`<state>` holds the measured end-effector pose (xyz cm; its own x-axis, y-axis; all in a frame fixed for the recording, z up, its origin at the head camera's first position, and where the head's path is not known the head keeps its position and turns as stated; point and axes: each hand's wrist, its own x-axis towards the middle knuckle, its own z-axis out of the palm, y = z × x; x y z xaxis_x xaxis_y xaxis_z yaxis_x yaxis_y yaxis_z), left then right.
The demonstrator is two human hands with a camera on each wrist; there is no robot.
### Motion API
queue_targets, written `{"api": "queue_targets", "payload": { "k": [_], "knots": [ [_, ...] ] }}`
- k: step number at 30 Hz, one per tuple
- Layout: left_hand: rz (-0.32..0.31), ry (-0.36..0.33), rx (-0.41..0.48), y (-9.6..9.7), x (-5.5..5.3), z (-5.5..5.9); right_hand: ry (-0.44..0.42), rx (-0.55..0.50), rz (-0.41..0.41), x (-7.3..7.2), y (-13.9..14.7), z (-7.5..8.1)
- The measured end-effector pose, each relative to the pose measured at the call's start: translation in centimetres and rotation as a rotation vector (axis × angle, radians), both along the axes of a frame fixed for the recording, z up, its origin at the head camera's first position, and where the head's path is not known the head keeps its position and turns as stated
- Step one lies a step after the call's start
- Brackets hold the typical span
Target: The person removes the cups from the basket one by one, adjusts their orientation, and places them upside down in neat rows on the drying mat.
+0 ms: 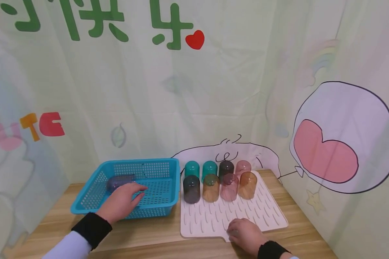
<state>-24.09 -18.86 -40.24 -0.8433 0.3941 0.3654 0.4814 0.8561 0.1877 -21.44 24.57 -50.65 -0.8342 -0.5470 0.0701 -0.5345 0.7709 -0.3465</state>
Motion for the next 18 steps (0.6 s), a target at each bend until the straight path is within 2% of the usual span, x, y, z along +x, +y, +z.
{"api": "queue_targets", "payload": {
  "k": [7,11,14,18],
  "knots": [
    [0.079,-0.001,-0.034,-3.5,-2.2,2.0,-0.005,0.02,0.008,-0.1,0.0,0.1],
    [0.121,-0.03,-0.123,-5.4,-4.0,2.7,-0.01,0.027,0.005,-0.2,0.0,0.3],
    [0.148,-0.103,-0.184,-6.4,-5.3,2.8,-0.015,0.025,0.005,-0.1,-0.1,0.5],
    [0.192,-0.26,-0.216,-7.4,-6.8,2.4,-0.019,0.031,0.002,0.0,-0.2,0.5]
  ]
}}
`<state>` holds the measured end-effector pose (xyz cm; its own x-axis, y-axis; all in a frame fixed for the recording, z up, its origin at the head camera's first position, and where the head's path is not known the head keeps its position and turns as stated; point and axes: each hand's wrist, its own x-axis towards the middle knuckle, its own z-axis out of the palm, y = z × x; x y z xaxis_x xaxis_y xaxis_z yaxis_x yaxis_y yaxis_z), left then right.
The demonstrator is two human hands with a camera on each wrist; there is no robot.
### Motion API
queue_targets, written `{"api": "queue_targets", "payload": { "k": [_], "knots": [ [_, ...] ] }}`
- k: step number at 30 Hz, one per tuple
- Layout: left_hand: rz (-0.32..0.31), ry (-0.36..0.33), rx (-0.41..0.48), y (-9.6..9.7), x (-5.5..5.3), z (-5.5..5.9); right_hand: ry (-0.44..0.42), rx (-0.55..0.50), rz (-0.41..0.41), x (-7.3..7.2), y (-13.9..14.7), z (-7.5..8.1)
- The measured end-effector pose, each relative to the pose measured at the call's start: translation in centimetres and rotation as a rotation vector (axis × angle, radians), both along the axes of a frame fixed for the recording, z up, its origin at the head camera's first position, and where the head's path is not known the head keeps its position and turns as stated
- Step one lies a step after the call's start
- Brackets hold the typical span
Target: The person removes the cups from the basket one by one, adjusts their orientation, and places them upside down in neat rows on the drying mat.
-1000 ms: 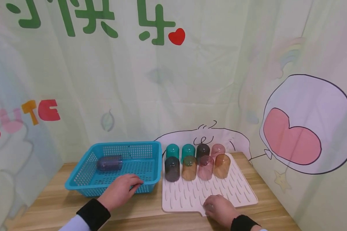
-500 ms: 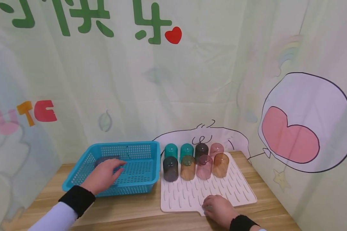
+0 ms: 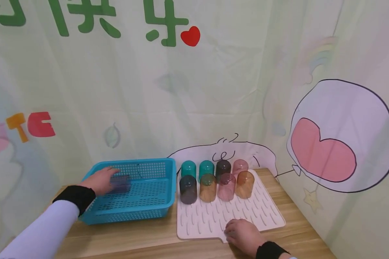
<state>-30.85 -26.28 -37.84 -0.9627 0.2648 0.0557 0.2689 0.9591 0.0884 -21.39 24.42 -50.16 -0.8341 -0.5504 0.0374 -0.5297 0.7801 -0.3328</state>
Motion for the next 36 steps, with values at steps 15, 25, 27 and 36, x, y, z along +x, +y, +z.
{"api": "queue_targets", "payload": {
  "k": [15,25,27,36],
  "knots": [
    [0.094,-0.18,-0.052,-2.3,-3.6,-3.2,0.016,0.001,0.02,-0.1,0.2,-1.0],
    [0.138,-0.205,-0.002,-1.9,-4.1,-3.6,-0.002,0.032,-0.017,-0.2,0.1,-0.3],
    [0.134,-0.194,-0.019,-1.8,-4.1,-3.8,0.009,0.032,-0.01,-0.2,0.2,-0.3],
    [0.123,-0.123,-0.043,-1.2,-3.8,-3.7,0.078,0.034,-0.006,-0.3,0.3,-0.8]
  ]
}}
